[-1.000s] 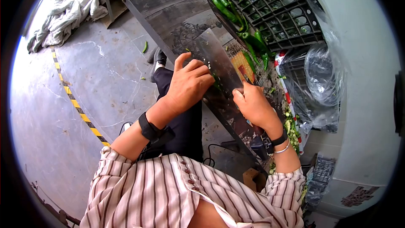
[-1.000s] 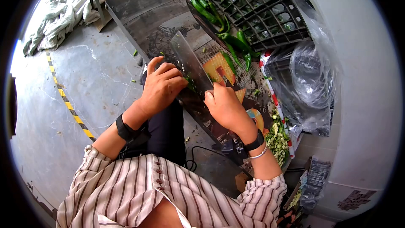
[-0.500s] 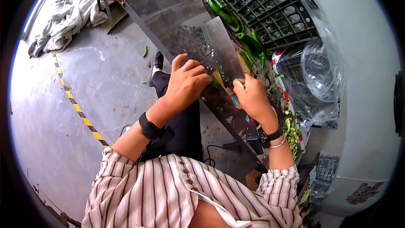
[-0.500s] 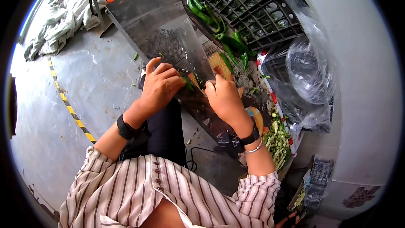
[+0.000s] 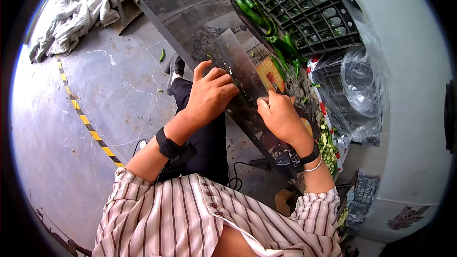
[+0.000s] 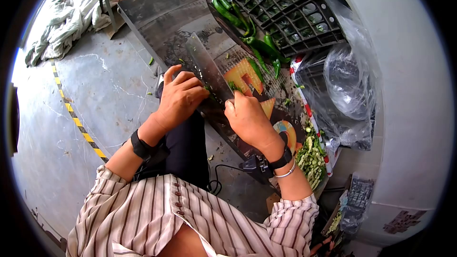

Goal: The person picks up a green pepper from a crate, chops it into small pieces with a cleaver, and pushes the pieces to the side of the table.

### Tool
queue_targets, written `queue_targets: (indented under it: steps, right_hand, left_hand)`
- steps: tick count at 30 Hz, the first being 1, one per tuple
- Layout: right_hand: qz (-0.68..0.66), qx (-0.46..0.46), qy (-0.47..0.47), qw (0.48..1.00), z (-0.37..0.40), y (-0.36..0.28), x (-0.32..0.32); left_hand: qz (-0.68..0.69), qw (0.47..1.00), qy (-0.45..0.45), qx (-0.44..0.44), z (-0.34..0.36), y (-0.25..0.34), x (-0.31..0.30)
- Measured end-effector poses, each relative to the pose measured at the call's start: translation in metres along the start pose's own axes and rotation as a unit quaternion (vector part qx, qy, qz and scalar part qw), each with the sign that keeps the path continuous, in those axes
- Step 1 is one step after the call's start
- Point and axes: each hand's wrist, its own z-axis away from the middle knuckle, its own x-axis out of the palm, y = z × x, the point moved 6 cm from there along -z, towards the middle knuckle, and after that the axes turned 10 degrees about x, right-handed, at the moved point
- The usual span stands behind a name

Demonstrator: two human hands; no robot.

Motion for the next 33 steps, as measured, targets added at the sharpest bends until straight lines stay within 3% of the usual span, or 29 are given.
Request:
queue_targets:
  steps: [5,12,16,33]
  right_hand:
    - [0.03,0.0,-0.033,0.999,-0.011,-0.005,0.005]
    - [-0.014,-0.025,0.026,0.999,-0.026,-0.001,0.008]
    - [-0.044,0.004,0.051,0.998,-0.02,0.004,-0.005]
    - [0.006,-0.009,-0.016,1.0,-0.006,-0.006,-0.001]
  left_hand:
    - [-0.005,1.0,-0.016,0.0,0.0,0.0,-0.002]
    - [-0.005,0.999,0.03,0.014,-0.002,0.002,-0.002]
    - [-0.001,1.0,-0.001,0.004,-0.002,-0.001,0.001]
    - [-0.011,1.0,0.01,0.016,0.001,0.002,0.001]
